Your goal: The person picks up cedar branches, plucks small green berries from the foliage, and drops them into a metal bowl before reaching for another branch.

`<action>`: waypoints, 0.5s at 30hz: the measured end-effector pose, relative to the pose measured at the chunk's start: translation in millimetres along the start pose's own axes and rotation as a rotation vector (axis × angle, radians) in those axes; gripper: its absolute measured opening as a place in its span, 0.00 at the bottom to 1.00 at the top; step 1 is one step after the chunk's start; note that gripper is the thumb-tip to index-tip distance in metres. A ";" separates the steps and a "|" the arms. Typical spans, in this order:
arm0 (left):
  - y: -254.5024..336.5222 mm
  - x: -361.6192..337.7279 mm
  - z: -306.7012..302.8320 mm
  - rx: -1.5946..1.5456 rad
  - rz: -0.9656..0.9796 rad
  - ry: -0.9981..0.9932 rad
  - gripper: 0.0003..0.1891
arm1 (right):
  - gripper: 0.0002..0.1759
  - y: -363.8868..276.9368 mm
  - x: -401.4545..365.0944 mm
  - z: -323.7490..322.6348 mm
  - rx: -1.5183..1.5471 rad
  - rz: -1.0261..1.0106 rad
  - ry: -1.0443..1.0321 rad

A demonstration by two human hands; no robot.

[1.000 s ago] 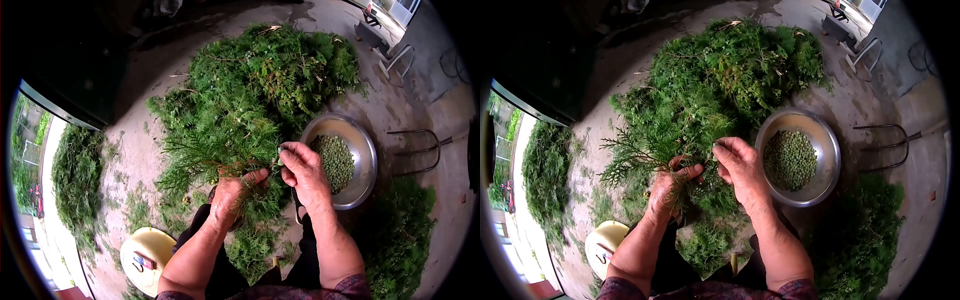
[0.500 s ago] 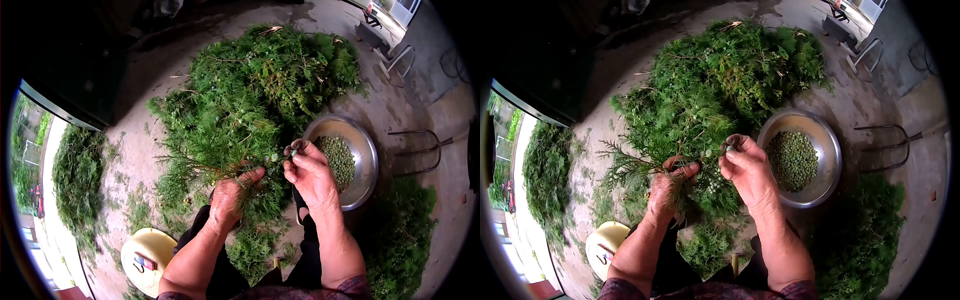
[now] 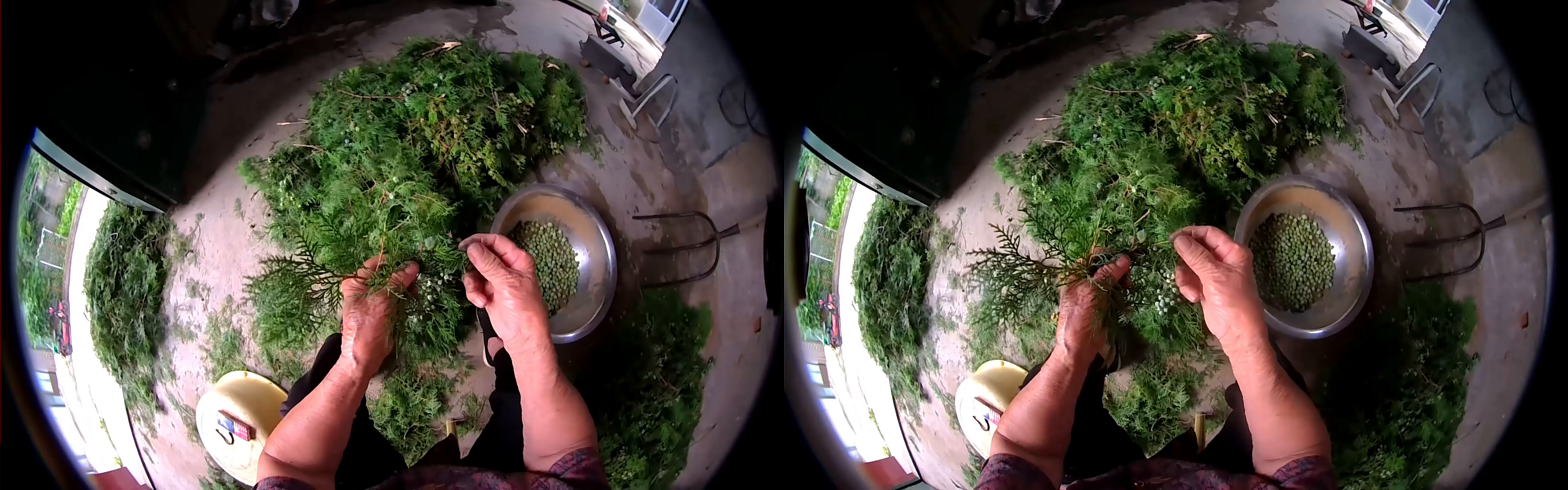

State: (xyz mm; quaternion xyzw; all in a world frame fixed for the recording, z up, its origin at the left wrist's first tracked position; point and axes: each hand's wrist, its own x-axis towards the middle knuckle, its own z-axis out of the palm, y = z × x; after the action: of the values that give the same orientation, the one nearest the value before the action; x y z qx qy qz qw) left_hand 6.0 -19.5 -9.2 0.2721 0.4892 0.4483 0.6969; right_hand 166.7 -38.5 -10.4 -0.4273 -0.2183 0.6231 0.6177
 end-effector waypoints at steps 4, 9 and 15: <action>-8.8 1.1 -1.8 0.017 0.088 -0.087 0.11 | 0.06 1.2 -5.6 10.8 0.089 0.047 -0.005; -1.4 -1.9 5.2 0.064 -0.022 -0.140 0.16 | 0.04 13.1 -5.7 15.2 -0.116 -0.053 0.088; -4.6 1.0 0.3 0.016 -0.065 -0.131 0.20 | 0.04 13.2 -9.5 19.6 -0.525 -0.125 0.043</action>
State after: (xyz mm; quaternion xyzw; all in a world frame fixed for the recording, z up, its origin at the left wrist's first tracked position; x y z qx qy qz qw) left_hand 8.1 -20.6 -13.2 0.2904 0.4549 0.4028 0.7392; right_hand 142.0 -44.5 -7.9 -0.5715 -0.3853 0.4965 0.5276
